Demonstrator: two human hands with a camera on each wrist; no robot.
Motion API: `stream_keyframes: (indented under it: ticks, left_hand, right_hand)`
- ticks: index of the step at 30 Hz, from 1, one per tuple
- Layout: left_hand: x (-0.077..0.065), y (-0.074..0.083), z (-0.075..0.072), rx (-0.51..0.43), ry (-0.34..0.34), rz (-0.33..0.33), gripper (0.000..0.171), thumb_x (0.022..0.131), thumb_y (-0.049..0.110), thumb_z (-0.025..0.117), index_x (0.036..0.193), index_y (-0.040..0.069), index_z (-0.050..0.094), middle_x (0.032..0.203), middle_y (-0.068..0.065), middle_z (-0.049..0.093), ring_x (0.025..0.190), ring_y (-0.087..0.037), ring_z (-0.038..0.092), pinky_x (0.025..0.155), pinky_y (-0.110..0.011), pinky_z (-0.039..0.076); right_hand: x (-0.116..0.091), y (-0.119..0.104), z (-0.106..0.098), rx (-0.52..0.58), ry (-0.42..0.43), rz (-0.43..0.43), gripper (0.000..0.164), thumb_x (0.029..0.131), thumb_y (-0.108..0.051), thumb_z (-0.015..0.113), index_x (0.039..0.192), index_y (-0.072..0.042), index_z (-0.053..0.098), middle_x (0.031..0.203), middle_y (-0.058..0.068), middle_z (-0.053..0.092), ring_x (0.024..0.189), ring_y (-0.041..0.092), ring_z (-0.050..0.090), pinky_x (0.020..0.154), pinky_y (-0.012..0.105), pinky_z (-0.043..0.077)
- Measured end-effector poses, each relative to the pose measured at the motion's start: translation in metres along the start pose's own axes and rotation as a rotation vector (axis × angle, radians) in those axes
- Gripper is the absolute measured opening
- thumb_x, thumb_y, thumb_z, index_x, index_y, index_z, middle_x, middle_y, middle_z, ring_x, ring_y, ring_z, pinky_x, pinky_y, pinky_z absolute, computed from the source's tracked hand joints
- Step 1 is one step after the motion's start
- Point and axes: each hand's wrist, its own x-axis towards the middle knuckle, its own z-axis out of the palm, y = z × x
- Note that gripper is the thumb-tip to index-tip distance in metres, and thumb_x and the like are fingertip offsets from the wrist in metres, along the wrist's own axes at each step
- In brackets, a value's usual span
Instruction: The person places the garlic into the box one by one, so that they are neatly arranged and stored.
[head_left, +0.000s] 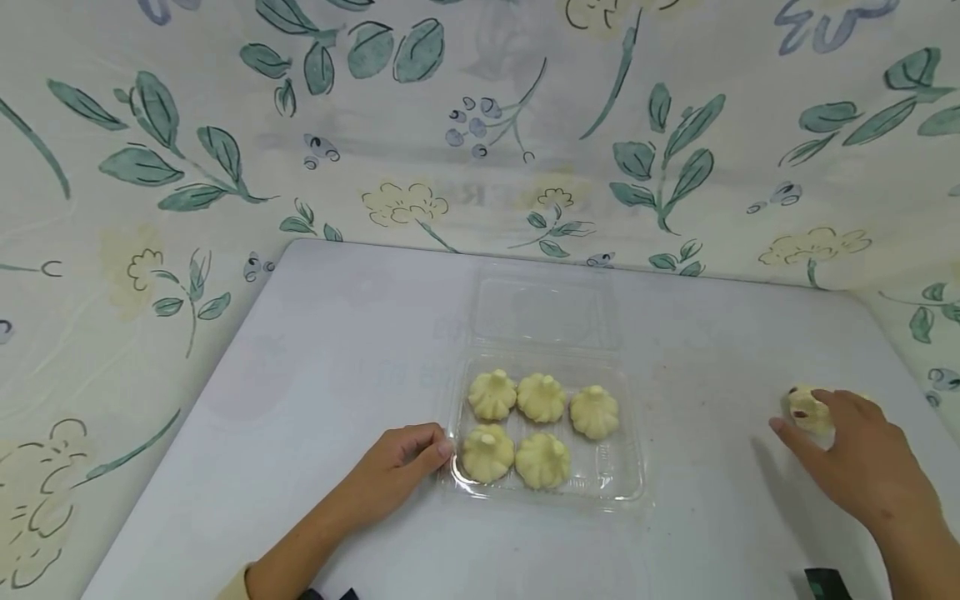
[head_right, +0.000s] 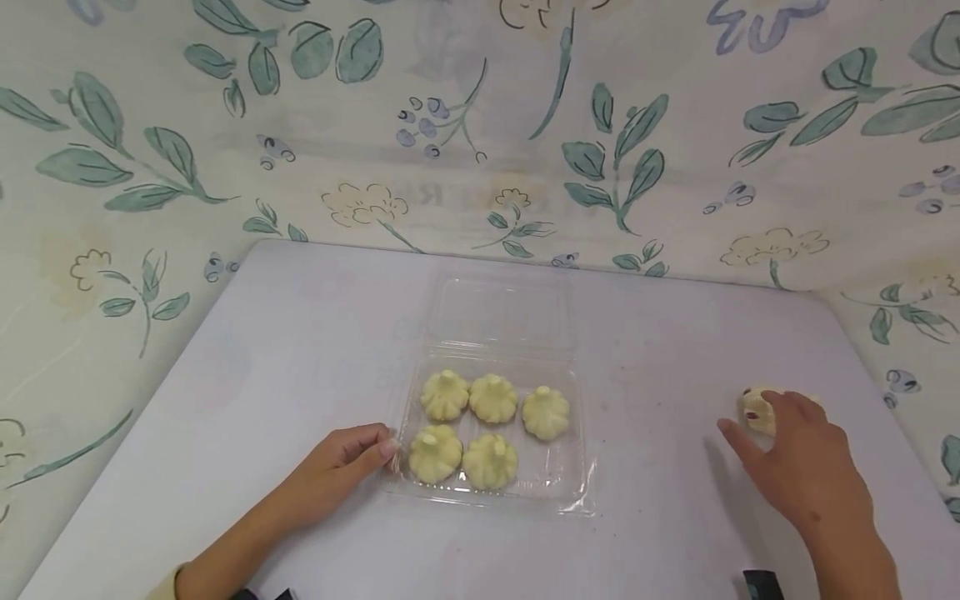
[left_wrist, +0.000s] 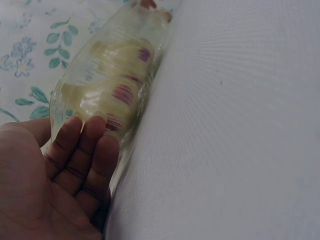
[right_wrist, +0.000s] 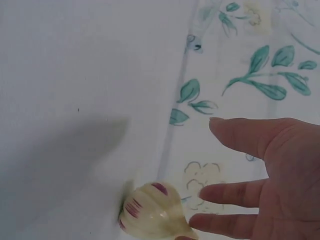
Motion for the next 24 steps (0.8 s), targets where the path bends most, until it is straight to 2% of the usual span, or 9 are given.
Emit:
stream_keyframes:
  ticks: [3,8,13,16,19,21,24]
  left_hand:
    - [0.0,0.0,0.0,0.002,0.002,0.0,0.027,0.109,0.025,0.057,0.085,0.017,0.065,0.084,0.001,0.063,0.088,-0.016,0.06,0.084,-0.031,0.046]
    - [0.0,0.0,0.0,0.004,-0.003,-0.001,0.027,0.109,0.025,0.057,0.086,0.017,0.065,0.084,0.001,0.063,0.088,-0.016,0.06,0.084,-0.031,0.046]
    - [0.0,-0.001,0.001,0.0,0.0,-0.008,0.027,0.109,0.025,0.057,0.085,0.017,0.065,0.084,0.002,0.063,0.087,-0.017,0.06,0.083,-0.031,0.047]
    - [0.0,-0.001,0.001,-0.003,0.0,-0.011,0.027,0.109,0.025,0.057,0.085,0.017,0.065,0.085,0.002,0.064,0.088,-0.017,0.06,0.084,-0.031,0.047]
    - [0.0,-0.001,0.001,-0.005,-0.004,-0.008,0.026,0.109,0.025,0.057,0.086,0.017,0.066,0.086,0.003,0.064,0.089,-0.017,0.06,0.085,-0.031,0.047]
    - [0.0,-0.001,0.0,-0.002,-0.005,-0.002,0.026,0.109,0.024,0.057,0.086,0.017,0.066,0.086,0.003,0.064,0.089,-0.017,0.06,0.085,-0.031,0.046]
    - [0.001,-0.001,0.0,0.001,-0.002,0.002,0.025,0.109,0.024,0.057,0.086,0.017,0.066,0.086,0.002,0.065,0.088,-0.017,0.06,0.085,-0.032,0.046]
  right_hand:
    - [0.002,0.003,-0.001,0.002,0.014,0.032,0.075,0.102,-0.043,0.063,0.137,0.018,0.038,0.135,0.048,0.034,0.105,0.063,0.046,0.081,0.072,0.044]
    - [0.007,0.006,0.003,-0.016,-0.023,0.111,0.074,0.102,-0.042,0.061,0.14,0.016,0.036,0.14,0.048,0.029,0.109,0.065,0.043,0.084,0.073,0.045]
    - [0.01,0.007,0.003,-0.014,0.026,0.09,0.064,0.104,-0.034,0.058,0.14,0.016,0.039,0.137,0.048,0.036,0.116,0.067,0.042,0.09,0.076,0.041]
    - [0.01,0.006,0.004,-0.011,0.032,0.118,0.061,0.104,-0.027,0.059,0.145,0.014,0.038,0.143,0.047,0.032,0.122,0.067,0.039,0.096,0.077,0.038]
    - [0.01,0.005,0.006,0.003,0.035,0.143,0.064,0.102,-0.018,0.061,0.15,0.014,0.032,0.149,0.046,0.025,0.126,0.067,0.036,0.099,0.077,0.036]
    - [0.01,0.004,0.007,0.028,0.04,0.146,0.069,0.101,-0.015,0.062,0.152,0.015,0.027,0.147,0.047,0.028,0.124,0.067,0.038,0.096,0.076,0.039]
    - [0.011,0.004,0.007,0.072,0.008,0.153,0.077,0.102,-0.02,0.065,0.154,0.016,0.02,0.143,0.048,0.034,0.121,0.066,0.042,0.089,0.072,0.044]
